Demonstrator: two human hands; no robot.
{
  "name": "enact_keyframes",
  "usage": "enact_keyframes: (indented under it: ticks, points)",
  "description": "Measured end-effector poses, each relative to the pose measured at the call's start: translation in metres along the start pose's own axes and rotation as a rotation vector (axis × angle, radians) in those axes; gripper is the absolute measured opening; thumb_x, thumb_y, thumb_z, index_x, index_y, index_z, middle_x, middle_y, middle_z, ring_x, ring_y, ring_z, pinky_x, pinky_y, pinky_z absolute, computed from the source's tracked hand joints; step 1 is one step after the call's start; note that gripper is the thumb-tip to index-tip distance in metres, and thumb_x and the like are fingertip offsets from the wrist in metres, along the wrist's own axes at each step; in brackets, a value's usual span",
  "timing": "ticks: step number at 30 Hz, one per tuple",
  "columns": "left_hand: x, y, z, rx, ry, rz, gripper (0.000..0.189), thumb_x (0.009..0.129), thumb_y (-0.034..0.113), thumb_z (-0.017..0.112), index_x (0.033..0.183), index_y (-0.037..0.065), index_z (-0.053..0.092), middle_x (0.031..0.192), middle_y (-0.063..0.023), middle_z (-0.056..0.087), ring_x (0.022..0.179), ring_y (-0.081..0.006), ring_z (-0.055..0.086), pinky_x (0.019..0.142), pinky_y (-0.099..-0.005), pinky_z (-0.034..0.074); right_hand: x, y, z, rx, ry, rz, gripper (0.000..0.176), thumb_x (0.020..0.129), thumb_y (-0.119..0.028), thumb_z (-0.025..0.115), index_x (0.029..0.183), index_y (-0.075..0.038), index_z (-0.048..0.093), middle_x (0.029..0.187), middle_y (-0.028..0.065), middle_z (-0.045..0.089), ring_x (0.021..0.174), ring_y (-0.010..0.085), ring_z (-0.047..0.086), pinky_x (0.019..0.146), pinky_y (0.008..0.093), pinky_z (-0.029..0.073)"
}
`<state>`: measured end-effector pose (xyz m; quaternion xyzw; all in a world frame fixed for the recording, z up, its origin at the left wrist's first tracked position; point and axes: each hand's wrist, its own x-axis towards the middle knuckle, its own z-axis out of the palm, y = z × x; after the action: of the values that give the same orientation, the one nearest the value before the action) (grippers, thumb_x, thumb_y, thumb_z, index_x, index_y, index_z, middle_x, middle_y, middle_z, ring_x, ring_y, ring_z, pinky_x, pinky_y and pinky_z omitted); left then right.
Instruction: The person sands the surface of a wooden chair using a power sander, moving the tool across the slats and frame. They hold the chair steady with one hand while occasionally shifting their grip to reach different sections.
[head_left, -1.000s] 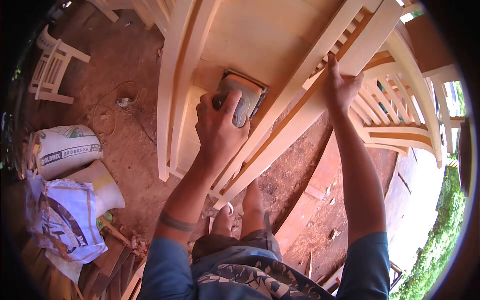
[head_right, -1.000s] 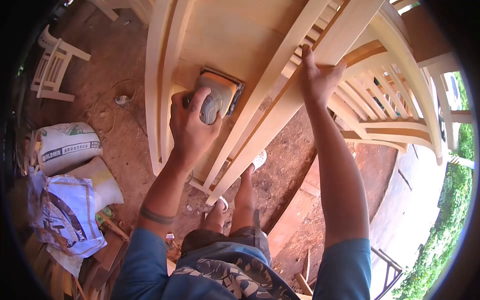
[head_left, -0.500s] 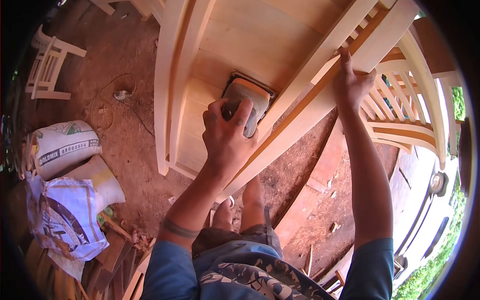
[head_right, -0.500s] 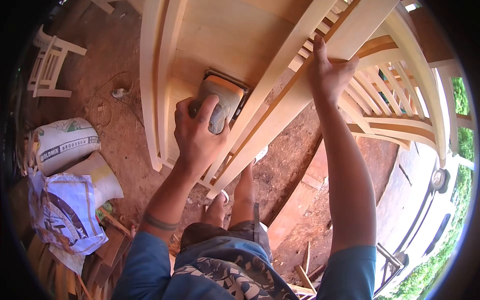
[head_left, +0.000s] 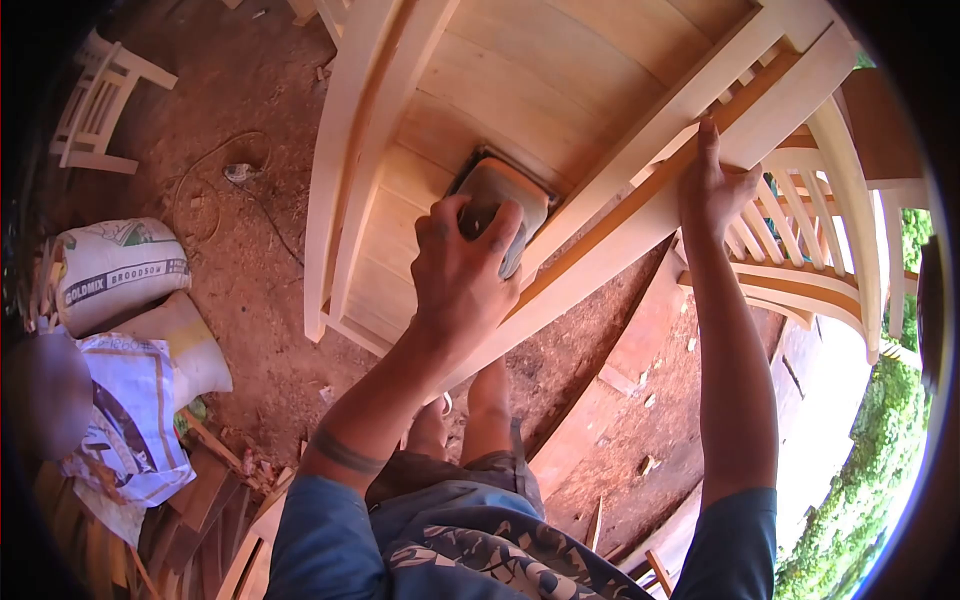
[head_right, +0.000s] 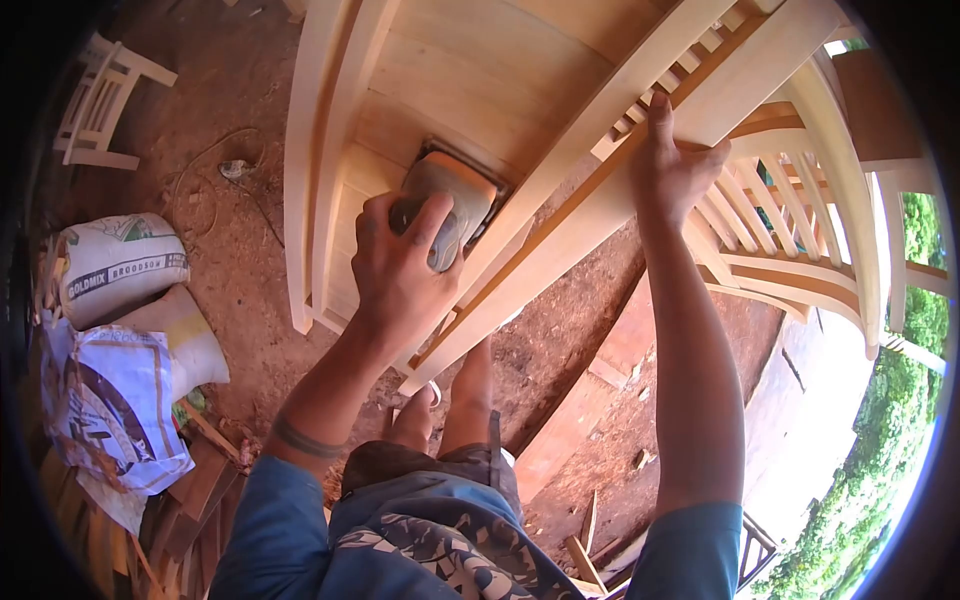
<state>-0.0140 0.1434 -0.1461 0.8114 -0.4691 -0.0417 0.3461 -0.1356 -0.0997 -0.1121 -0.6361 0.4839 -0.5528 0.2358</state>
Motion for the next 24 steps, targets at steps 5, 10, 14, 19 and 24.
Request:
enact_keyframes:
  ticks: [5, 10, 14, 19, 24]
  points:
    - [-0.009, -0.002, 0.008, -0.011, 0.04, 0.009, 0.062, 0.068, 0.006, 0.082, 0.124, 0.023, 0.059, 0.117, -0.0173, 0.048, 0.104, -0.0391, 0.055, 0.077, -0.0506, 0.054, 0.002, 0.006, -0.005, -0.057, 0.0, 0.014, 0.077, 0.078, -0.049, 0.086, 0.121, 0.008, 0.058, 0.106, 0.017, 0.07, 0.096, 0.0248, 0.066, 0.089, 0.0363, 0.051]
    - [0.007, 0.011, 0.008, -0.033, 0.102, 0.013, 0.062, 0.068, 0.007, 0.082, 0.123, 0.021, 0.059, 0.117, -0.0169, 0.048, 0.105, -0.0386, 0.055, 0.079, -0.0506, 0.054, -0.001, -0.001, -0.004, -0.052, 0.011, 0.004, 0.078, 0.077, -0.052, 0.086, 0.118, 0.008, 0.058, 0.103, 0.0168, 0.069, 0.094, 0.0251, 0.066, 0.088, 0.0366, 0.051]
    - [-0.003, 0.006, 0.004, 0.012, 0.016, -0.021, 0.062, 0.068, 0.007, 0.083, 0.124, 0.021, 0.059, 0.117, -0.0164, 0.048, 0.105, -0.0387, 0.055, 0.082, -0.0506, 0.053, 0.0, 0.004, -0.004, -0.03, 0.011, -0.019, 0.077, 0.077, -0.053, 0.086, 0.115, 0.009, 0.059, 0.1, 0.0165, 0.069, 0.093, 0.0246, 0.066, 0.087, 0.0362, 0.051]
    - [0.002, 0.009, 0.004, -0.003, 0.051, -0.012, 0.061, 0.068, 0.007, 0.083, 0.123, 0.022, 0.059, 0.118, -0.0161, 0.048, 0.105, -0.0385, 0.055, 0.081, -0.0503, 0.053, 0.002, 0.004, -0.005, -0.099, -0.007, 0.004, 0.077, 0.078, -0.052, 0.085, 0.116, 0.009, 0.059, 0.1, 0.0167, 0.069, 0.092, 0.0247, 0.066, 0.086, 0.0365, 0.051]
    - [0.006, 0.011, 0.008, -0.019, 0.083, 0.009, 0.064, 0.069, 0.007, 0.083, 0.125, 0.024, 0.058, 0.119, -0.0165, 0.047, 0.105, -0.0385, 0.055, 0.079, -0.0504, 0.054, 0.002, 0.001, -0.006, -0.086, -0.029, 0.005, 0.087, 0.075, -0.056, 0.086, 0.117, 0.011, 0.051, 0.1, 0.0204, 0.067, 0.096, 0.0299, 0.066, 0.088, 0.0394, 0.052]
